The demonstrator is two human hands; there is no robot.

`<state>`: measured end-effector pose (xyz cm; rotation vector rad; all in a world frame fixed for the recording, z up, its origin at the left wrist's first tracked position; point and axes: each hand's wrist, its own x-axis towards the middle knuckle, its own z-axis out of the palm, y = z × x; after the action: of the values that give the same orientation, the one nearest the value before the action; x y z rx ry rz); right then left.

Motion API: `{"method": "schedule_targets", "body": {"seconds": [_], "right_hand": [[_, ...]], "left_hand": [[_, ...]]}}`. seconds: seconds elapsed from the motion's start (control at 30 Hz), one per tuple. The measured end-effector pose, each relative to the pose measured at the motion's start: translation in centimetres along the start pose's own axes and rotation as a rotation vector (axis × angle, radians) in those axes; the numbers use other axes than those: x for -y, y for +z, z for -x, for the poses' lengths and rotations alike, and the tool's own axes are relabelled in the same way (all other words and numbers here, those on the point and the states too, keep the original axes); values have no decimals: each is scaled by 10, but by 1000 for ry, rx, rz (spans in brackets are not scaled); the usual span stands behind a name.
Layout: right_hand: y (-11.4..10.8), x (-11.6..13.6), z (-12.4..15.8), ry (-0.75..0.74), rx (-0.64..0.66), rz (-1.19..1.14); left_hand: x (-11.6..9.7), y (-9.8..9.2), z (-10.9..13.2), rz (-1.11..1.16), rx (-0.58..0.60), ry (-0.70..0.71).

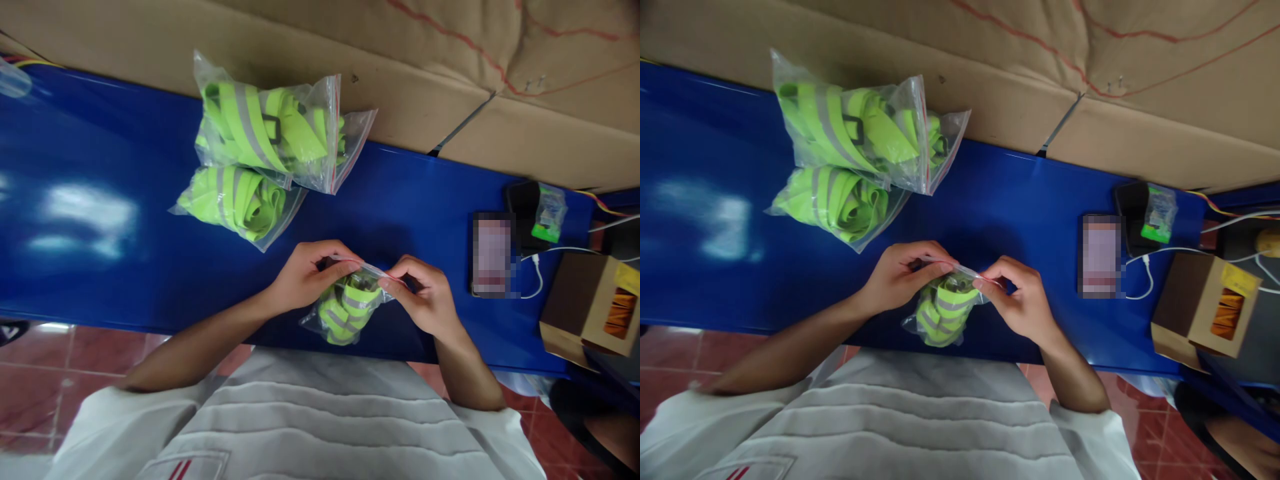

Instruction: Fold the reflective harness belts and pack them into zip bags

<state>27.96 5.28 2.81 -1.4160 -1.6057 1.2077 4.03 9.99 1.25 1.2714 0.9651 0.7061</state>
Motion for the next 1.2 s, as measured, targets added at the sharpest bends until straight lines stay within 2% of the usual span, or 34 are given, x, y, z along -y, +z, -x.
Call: {"method": "schedule_targets", "body": {"seconds": [0.13,0.27,0.5,0.87,1.07,1.2], "right_hand": [[-10,2,0,4,109,-16],[-12,2,0,-29,156,-39],[1,-1,0,15,119,12],[5,-5,4,34,103,85],[-2,-6,4,157,161,27],[-1,-4,3,221,186,-10]], "left_hand": [[-3,-2,0,23,76,54],[-5,-1,2,122,129,8],[-1,4,4,37,147,-48],[10,10,3,79,118,-135],[10,10,3,111,194,-199],[9,12,3,116,204,-218]]}}
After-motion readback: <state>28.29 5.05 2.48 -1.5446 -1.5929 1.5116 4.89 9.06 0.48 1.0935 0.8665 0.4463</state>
